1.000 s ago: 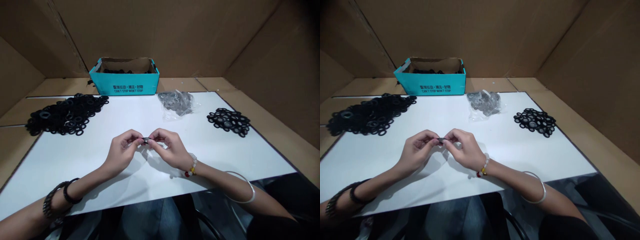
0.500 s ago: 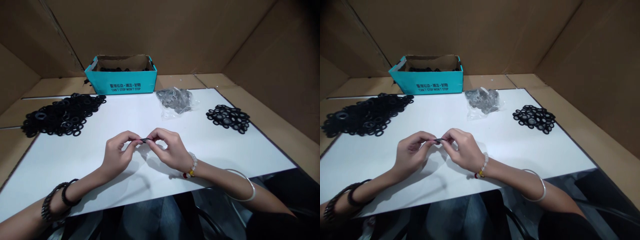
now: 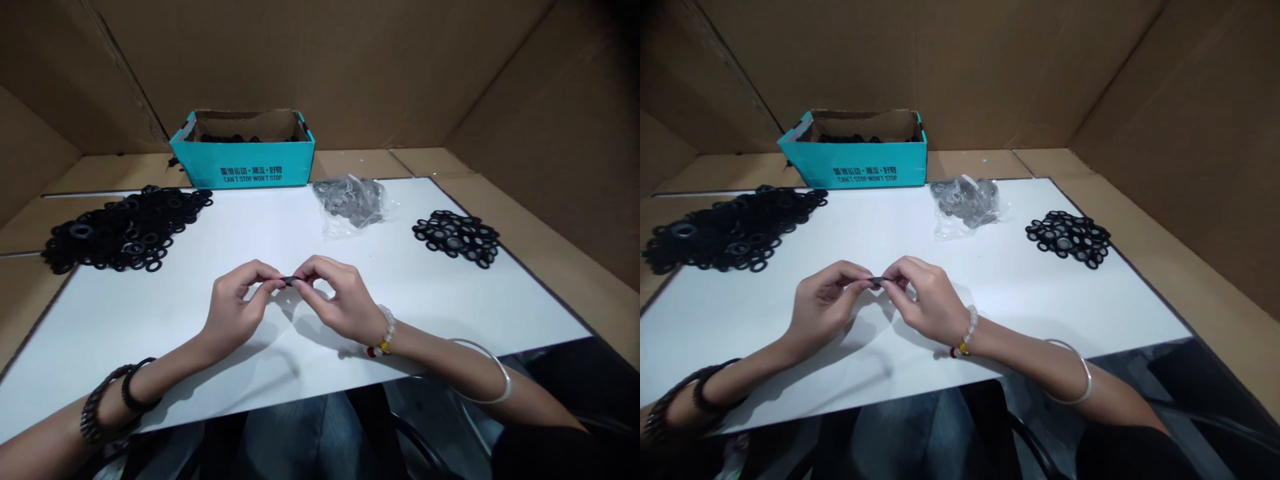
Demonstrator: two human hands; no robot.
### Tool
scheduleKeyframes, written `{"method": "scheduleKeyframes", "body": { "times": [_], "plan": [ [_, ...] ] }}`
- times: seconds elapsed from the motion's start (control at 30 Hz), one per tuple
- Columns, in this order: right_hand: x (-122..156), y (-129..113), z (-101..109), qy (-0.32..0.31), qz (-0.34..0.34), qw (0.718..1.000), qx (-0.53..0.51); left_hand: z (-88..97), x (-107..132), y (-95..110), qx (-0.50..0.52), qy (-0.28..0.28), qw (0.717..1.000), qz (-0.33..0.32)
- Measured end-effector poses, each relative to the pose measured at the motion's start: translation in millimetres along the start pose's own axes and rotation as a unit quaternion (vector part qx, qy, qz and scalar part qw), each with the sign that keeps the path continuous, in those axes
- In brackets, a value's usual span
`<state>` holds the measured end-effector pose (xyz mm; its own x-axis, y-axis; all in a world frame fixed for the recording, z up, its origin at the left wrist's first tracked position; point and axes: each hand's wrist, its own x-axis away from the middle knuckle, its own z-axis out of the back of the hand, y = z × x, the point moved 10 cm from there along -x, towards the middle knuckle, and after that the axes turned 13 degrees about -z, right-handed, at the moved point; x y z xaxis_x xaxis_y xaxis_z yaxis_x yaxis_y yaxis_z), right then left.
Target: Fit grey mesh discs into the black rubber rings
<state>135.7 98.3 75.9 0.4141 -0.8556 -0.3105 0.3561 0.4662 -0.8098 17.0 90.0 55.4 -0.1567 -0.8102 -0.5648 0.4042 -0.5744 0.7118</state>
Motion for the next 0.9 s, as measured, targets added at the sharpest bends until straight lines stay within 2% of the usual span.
{"method": "scheduleKeyframes", "body": {
  "times": [0.2, 0.33, 0.47, 0.57, 0.67, 0.77, 0.9],
  "plan": [
    [1.0, 8.0, -5.4, -0.035, -0.032, 0.999, 0.025, -4.1, 0.2, -2.5, 0.0, -0.032, 1.0, -0.002],
    [-0.7, 20.7, -9.2, -0.07, -0.086, 0.994, 0.009, -12.2, 3.1, -15.2, 0.051, -0.055, 0.995, 0.068],
    [-2.8, 43.1, -15.1, -0.1, -0.185, 0.972, -0.107, -20.8, 7.4, -26.4, 0.146, -0.046, 0.976, 0.154],
    [-2.7, 54.0, -20.4, -0.104, -0.226, 0.949, -0.193, -24.1, 8.3, -26.6, 0.187, -0.038, 0.966, 0.175],
    [-2.8, 50.7, -24.7, -0.12, -0.206, 0.948, -0.212, -26.9, 9.1, -25.2, 0.186, -0.053, 0.965, 0.177],
    [-2.0, 40.1, -25.7, -0.136, -0.162, 0.963, -0.169, -30.4, 9.5, -23.1, 0.152, -0.09, 0.972, 0.156],
    [-0.1, 25.7, -16.5, -0.083, -0.091, 0.989, -0.079, -33.5, 11.2, -22.6, 0.108, -0.129, 0.977, 0.132]
  ]
}}
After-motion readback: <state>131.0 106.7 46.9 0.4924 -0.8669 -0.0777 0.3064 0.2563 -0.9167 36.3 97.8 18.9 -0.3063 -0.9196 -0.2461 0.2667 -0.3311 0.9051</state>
